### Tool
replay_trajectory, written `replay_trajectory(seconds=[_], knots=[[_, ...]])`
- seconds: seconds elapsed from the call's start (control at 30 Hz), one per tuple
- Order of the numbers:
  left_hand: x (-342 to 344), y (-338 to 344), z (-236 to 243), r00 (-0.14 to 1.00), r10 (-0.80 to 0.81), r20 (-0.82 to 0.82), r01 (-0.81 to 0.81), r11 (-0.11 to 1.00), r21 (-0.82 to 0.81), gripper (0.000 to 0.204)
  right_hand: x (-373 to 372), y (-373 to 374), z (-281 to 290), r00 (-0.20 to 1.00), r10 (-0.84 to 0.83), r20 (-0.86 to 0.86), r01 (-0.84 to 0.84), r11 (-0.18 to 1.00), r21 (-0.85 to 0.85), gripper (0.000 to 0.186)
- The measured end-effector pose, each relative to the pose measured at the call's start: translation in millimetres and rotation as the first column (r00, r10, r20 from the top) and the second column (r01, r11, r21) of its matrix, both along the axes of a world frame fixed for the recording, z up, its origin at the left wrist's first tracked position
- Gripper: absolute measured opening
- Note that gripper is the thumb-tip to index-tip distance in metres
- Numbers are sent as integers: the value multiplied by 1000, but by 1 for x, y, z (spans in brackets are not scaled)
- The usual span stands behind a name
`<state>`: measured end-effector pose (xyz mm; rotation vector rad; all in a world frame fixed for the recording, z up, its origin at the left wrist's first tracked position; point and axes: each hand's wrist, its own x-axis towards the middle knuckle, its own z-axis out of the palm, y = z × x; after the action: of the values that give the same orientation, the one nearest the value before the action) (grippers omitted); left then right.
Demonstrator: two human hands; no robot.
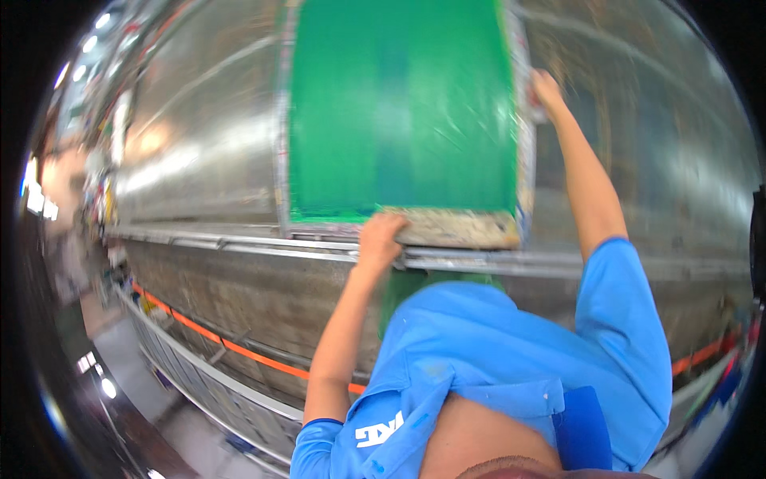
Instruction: The person repeatedly uses a squeegee to spread green ink across a screen printing frame. They pull the squeegee across the screen multiple times, then lift and reposition the frame to continue the process.
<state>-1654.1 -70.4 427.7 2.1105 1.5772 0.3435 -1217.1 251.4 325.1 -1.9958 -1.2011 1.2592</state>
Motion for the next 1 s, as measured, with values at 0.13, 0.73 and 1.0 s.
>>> replay_trajectory(seconds=[0.13,0.73,1.0], knots=[[-3,0,-8,999,33,24,-33,999,-9,40,6,4,-49,958,-197,209,136,951,277,45],[2,-5,-13,997,73,-37,-74,997,-32,28,29,12,-29,972,-210,-108,229,951,208,20],[3,5,3,997,69,-16,-71,987,-142,33,-3,1,3,973,-230,34,205,918,339,22]])
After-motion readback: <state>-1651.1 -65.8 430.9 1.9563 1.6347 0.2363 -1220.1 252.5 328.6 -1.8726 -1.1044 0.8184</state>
